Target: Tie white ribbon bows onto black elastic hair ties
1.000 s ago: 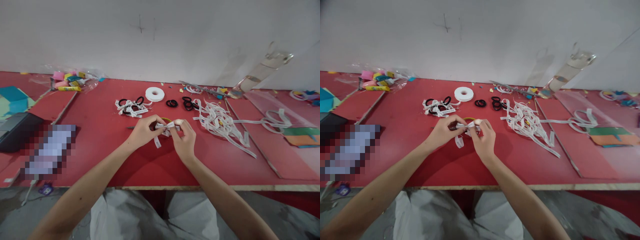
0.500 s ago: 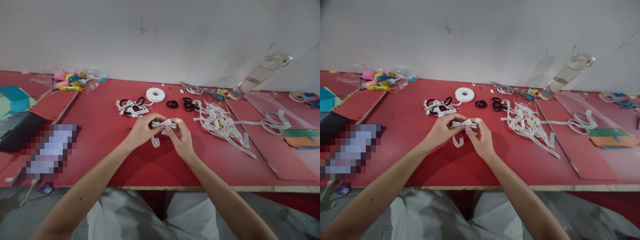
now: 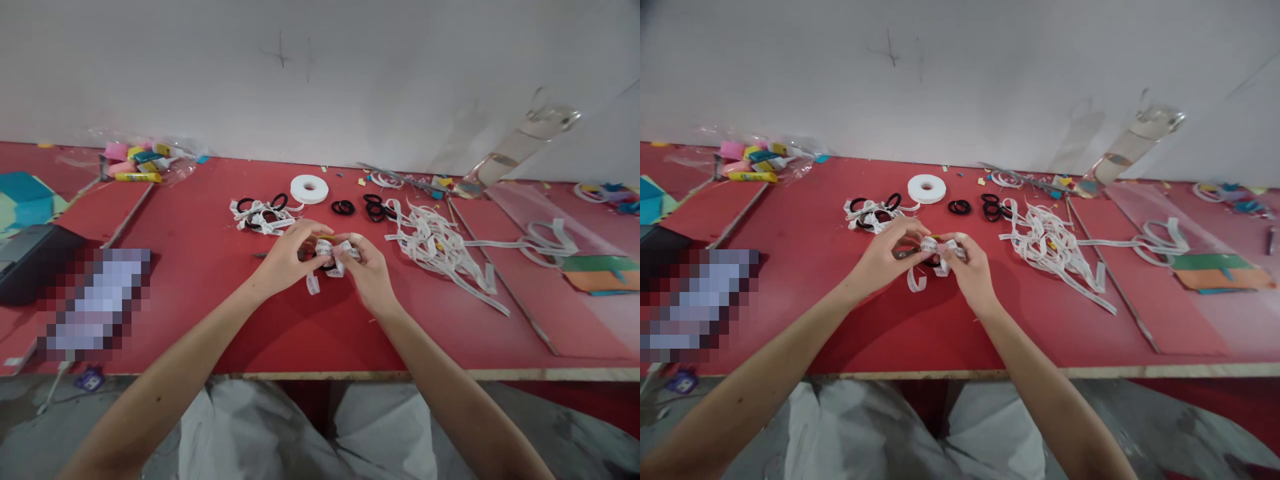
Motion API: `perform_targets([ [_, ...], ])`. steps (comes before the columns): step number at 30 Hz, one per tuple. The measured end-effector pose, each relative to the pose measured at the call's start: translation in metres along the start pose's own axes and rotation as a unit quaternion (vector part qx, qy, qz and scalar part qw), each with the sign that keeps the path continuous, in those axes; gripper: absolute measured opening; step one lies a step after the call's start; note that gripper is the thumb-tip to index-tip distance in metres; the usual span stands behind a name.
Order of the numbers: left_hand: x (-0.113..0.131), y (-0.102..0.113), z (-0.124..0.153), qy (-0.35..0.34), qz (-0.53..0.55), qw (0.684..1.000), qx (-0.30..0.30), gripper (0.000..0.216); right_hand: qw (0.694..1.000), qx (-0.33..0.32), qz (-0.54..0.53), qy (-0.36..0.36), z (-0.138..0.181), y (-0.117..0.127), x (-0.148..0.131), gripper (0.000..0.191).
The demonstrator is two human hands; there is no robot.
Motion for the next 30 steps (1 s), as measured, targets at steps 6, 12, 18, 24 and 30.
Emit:
perform_targets([
  [6, 0.005, 0.005, -0.002, -0.113, -0.128, 0.985, 0.017, 0.008, 0.991, -0.01, -0.114, -0.067, -0.001, -0.004, 0.005, 0.021],
  [12, 0.004, 0.002, 0.001, -0.221, -0.285, 0.933, -0.023, 0.013, 0.98, -0.033, -0.152, -0.123, 0.001, -0.008, 0.002, 0.024],
  [18, 0.005, 0.003, 0.002, -0.266, -0.353, 0.896, -0.051, 0.022, 0.979, -0.038, -0.123, -0.156, 0.001, -0.009, 0.003, 0.029],
  [24, 0.006, -0.002, 0.003, -0.252, -0.354, 0.9, -0.034, 0.022, 0.976, -0.019, -0.148, -0.16, 0.0, -0.01, 0.0, 0.026],
  [30, 0.006, 0.0, 0.003, -0.215, -0.337, 0.916, 0.012, 0.017, 0.974, -0.013, -0.153, -0.166, -0.001, -0.008, 0.001, 0.027],
])
Point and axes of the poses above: each hand's wrist, its own z-axis away from the middle knuckle, its own y-axis out of the back of the hand, x = y × z, the point moved 3 cm from there along -z, towards the middle knuckle, and after that the axes turned 12 degrees about x, right-handed, at the moved point
